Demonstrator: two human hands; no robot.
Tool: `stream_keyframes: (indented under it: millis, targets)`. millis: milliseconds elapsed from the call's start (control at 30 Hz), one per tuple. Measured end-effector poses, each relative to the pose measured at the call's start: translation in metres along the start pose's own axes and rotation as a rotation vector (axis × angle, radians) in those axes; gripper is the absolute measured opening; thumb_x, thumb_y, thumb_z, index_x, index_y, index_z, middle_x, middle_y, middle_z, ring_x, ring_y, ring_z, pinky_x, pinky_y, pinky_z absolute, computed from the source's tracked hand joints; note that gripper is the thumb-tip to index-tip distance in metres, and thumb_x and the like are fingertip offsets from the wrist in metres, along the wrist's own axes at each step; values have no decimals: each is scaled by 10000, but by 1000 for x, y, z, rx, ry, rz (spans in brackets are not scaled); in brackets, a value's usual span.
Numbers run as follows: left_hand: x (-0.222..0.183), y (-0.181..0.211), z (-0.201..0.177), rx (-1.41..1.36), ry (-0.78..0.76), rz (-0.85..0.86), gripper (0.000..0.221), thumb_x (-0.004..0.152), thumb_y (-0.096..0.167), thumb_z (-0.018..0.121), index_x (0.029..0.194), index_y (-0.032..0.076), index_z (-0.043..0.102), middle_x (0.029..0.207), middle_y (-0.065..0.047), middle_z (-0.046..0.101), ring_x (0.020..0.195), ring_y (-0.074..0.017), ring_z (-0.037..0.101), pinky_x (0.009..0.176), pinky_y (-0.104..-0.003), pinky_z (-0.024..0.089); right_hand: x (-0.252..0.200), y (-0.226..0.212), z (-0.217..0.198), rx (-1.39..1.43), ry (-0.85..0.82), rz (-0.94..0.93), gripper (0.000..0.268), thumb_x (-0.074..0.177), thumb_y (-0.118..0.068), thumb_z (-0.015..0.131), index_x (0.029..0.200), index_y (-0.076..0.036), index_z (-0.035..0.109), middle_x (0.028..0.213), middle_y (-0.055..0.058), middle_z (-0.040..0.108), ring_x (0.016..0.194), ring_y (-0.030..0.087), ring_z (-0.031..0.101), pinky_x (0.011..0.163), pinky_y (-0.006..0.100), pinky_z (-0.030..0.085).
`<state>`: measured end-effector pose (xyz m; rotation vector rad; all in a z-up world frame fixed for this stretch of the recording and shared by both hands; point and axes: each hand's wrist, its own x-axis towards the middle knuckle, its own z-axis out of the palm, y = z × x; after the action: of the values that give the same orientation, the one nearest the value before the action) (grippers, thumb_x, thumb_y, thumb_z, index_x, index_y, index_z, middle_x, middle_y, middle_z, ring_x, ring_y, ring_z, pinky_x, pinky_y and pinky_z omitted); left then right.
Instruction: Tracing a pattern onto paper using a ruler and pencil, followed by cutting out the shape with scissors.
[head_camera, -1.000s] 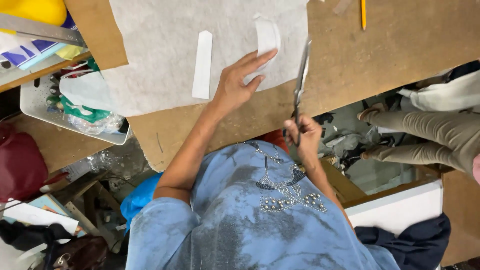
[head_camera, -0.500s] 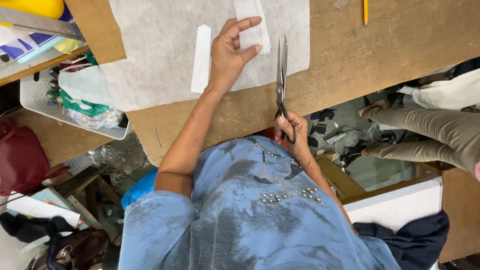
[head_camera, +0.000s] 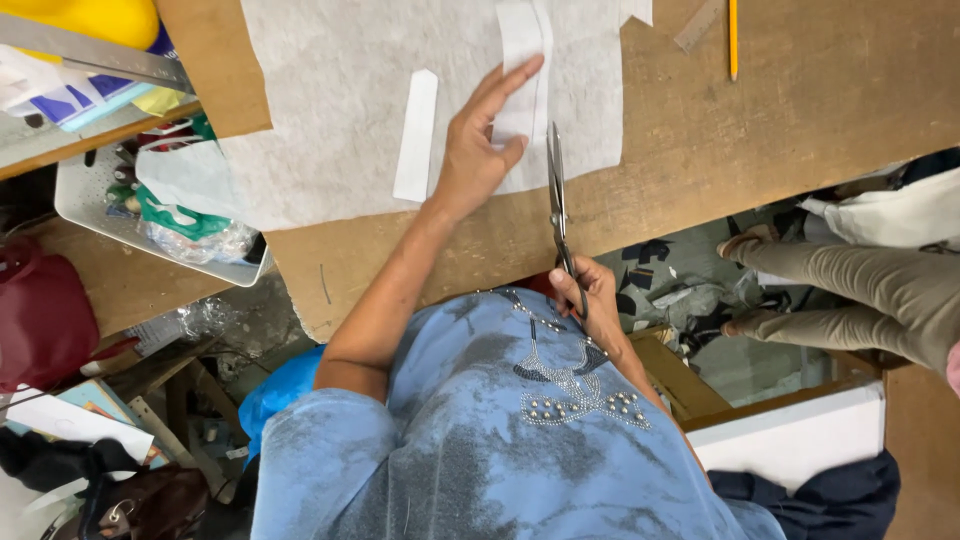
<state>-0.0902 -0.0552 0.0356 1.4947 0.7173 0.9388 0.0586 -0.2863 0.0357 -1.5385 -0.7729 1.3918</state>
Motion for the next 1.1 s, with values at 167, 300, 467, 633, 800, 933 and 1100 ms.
stream_keyframes:
  millis: [167,300,467,633,800,933,1100]
  targets:
    - [-9,18,-2,92,-53,81,731,1030,-159,585,1655,205,476,1698,26,522,1649,-205,455,1490,-506,232,-3,0,-1,11,57,41,394,1000,-421,720,761,-128,609,559,15,602,472,90,539,485,227,465]
    - [-13,13,1,65,15,-82,825,1030,-129,692,1679,321,454,1780,-14,469,1751,-348,297,803,-145,516,-3,-6,0,34,55,18,375,1002,-417,726,772,-139,624,557,-1,594,468,81,533,479,230,452]
    - [12,17,0,-312,140,-164,679,1017,-164,787,1563,197,606,1391,2,609,1023,-112,703,940,-195,611,4,-19,2,51,-5,-56,324,1021,-372,713,845,-113,631,579,6,587,474,88,530,481,224,468]
    - [21,23,-4,-319,90,-128,701,981,-185,786,1555,181,617,1493,-4,614,1190,-127,656,991,-227,585,2,-31,3,38,-25,-66,352,1012,-412,717,848,-114,625,579,2,579,467,83,525,467,221,467]
    - [25,29,-3,-279,57,-123,710,989,-192,791,1571,162,594,1533,-9,610,1272,-136,660,968,-218,609,0,-37,1,31,-19,-89,356,996,-426,733,854,-114,634,581,-1,584,458,75,537,455,211,468]
    - [27,31,0,-200,40,-93,686,978,-135,792,1554,188,606,1546,2,631,1351,-120,617,1002,-238,550,1,-43,1,18,-15,-127,320,1002,-344,734,800,-130,607,588,-9,575,457,70,511,455,209,446]
    - [30,29,4,-266,10,-82,673,977,-165,799,1539,158,616,1559,-8,628,1333,-138,671,1042,-257,614,4,-41,-1,35,-3,-142,333,997,-302,754,779,-121,580,588,3,564,435,75,488,428,211,416]
